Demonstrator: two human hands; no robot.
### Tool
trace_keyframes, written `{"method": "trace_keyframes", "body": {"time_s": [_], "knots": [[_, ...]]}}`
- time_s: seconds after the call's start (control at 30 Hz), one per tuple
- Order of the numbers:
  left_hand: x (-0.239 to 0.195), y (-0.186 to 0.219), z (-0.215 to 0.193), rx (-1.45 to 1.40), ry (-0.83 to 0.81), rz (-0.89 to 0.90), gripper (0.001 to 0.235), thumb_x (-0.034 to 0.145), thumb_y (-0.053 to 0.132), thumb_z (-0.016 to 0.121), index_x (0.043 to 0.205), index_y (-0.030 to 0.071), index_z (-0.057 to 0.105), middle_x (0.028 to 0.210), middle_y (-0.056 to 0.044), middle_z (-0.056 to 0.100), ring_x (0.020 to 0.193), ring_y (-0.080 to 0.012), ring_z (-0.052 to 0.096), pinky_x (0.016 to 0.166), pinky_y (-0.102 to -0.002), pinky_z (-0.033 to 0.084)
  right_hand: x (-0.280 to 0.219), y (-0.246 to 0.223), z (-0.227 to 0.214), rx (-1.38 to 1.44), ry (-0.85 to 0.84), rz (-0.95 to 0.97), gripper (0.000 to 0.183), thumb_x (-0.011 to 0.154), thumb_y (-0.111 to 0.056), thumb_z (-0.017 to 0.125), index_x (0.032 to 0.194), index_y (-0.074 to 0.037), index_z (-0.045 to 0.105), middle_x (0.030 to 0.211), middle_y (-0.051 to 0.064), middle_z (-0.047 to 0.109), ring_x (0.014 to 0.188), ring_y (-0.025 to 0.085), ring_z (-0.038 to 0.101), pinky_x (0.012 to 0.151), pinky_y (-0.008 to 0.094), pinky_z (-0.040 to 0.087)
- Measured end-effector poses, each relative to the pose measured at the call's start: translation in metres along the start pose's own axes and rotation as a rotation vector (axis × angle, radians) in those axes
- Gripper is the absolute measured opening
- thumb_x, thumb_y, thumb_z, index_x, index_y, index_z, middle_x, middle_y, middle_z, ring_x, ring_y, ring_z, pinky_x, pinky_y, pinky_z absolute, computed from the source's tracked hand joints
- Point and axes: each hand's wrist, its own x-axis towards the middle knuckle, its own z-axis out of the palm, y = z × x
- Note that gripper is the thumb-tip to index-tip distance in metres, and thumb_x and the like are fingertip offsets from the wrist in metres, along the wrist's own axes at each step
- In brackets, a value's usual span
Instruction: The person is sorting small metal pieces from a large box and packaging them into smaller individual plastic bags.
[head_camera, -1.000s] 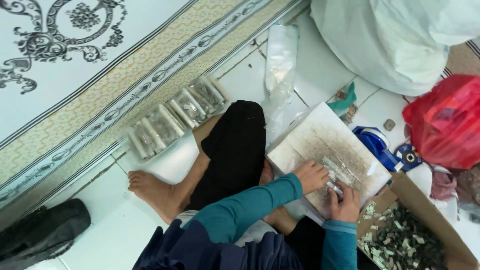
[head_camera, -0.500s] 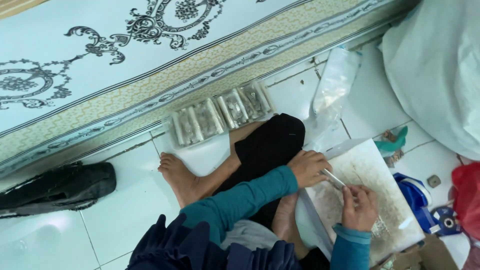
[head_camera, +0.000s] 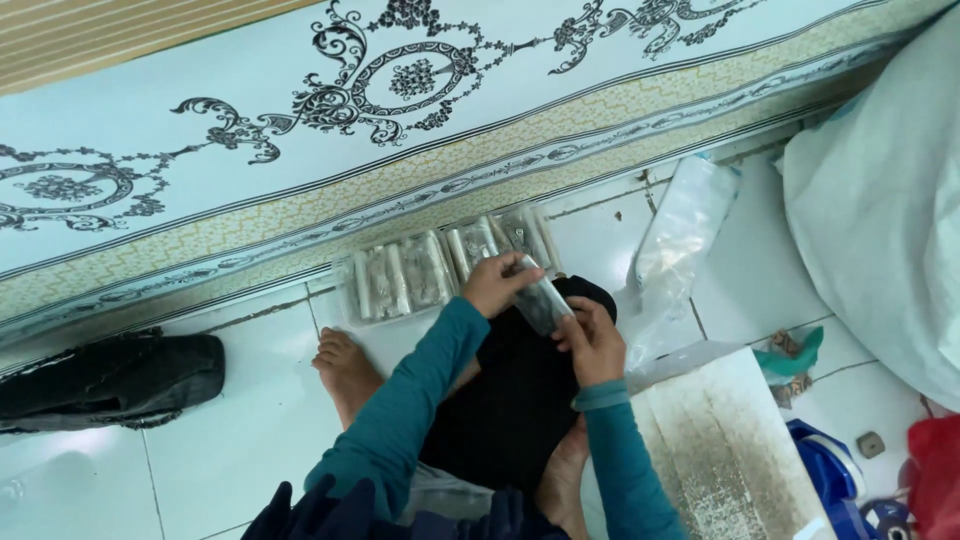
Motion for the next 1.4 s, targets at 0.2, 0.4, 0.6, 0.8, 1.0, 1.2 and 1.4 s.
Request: {"method": "trace_keyframes", "body": {"time_s": [0.2, 0.4, 0.6, 0.8, 1.0, 1.2, 1.4], "knots": [[0.041, 0.048, -0.039, 0.37, 0.029, 0.0, 0.059, 0.102, 0.045, 0.068, 0.136, -0.003, 0.06, 0.129, -0.025, 0.064, 0.125, -0.0434, 0.058, 0.106, -0.061, 0.051, 0.03, -0.004, 0.035, -0.053, -0.255, 0.183, 0.056, 0.098, -0.006, 0.062, 0.152, -0.011, 0.05, 0.132, 0.028, 0.065, 0.071, 0.024, 0.077, 0.078, 0.037, 0.066], [0.075, 0.042, -0.027, 1.023, 0.109, -0.085, 0.044, 0.102, 0.038, 0.065, 0.14, 0.017, 0.056, 0.141, -0.009, 0.043, 0.137, -0.0329, 0.042, 0.114, -0.054, 0.044, 0.023, 0.0, 0.014, -0.087, -0.18, 0.118, 0.042, 0.099, -0.007, 0.064, 0.141, -0.007, 0.062, 0.138, 0.025, 0.061, 0.086, 0.028, 0.078, 0.08, 0.04, 0.065], [0.049, 0.031, 0.047, 0.963, 0.234, 0.32, 0.037, 0.107, 0.019, 0.056, 0.144, 0.015, 0.055, 0.145, -0.015, 0.043, 0.131, -0.0348, 0.048, 0.103, -0.051, 0.044, -0.005, 0.044, -0.1, -0.014, 0.229, 0.089, 0.028, 0.098, 0.002, 0.063, 0.122, -0.004, 0.075, 0.108, 0.022, 0.074, 0.08, 0.027, 0.074, 0.069, 0.036, 0.063], [0.0, 0.008, 0.238, 0.499, -0.329, 0.584, 0.032, 0.106, 0.017, 0.05, 0.137, 0.019, 0.057, 0.135, -0.01, 0.049, 0.117, -0.0339, 0.061, 0.094, -0.046, 0.057, -0.065, 0.093, -0.242, -0.093, 0.687, 0.029, 0.025, 0.099, 0.006, 0.06, 0.119, 0.0, 0.074, 0.088, 0.017, 0.071, 0.064, 0.018, 0.063, 0.058, 0.03, 0.056], [-0.08, -0.034, 0.357, 0.392, -0.677, 0.582, 0.028, 0.107, 0.011, 0.046, 0.132, 0.012, 0.061, 0.134, -0.014, 0.049, 0.113, -0.0385, 0.065, 0.093, -0.048, 0.06, -0.084, 0.113, -0.312, -0.269, 0.813, 0.085, 0.027, 0.098, 0.005, 0.057, 0.116, -0.005, 0.076, 0.088, 0.018, 0.072, 0.068, 0.022, 0.067, 0.06, 0.033, 0.058], [-0.083, -0.016, 0.343, 0.42, -0.659, 0.559, 0.025, 0.104, 0.001, 0.045, 0.122, 0.007, 0.063, 0.129, -0.014, 0.052, 0.113, -0.0382, 0.066, 0.094, -0.045, 0.06, -0.025, 0.179, -0.35, -0.821, 0.563, 0.067, 0.049, 0.1, 0.0, 0.057, 0.136, -0.032, 0.069, 0.118, 0.01, 0.061, 0.108, 0.039, 0.067, 0.095, 0.052, 0.057], [-0.085, -0.001, 0.342, 0.363, -0.683, 0.481, 0.031, 0.104, -0.002, 0.037, 0.119, 0.007, 0.063, 0.126, -0.013, 0.051, 0.108, -0.0355, 0.065, 0.091, -0.045, 0.06, 0.04, 0.153, -0.341, -0.988, 0.305, 0.439, 0.059, 0.104, -0.01, 0.051, 0.147, -0.05, 0.047, 0.156, 0.012, 0.033, 0.136, 0.041, 0.051, 0.106, 0.051, 0.056]]}}
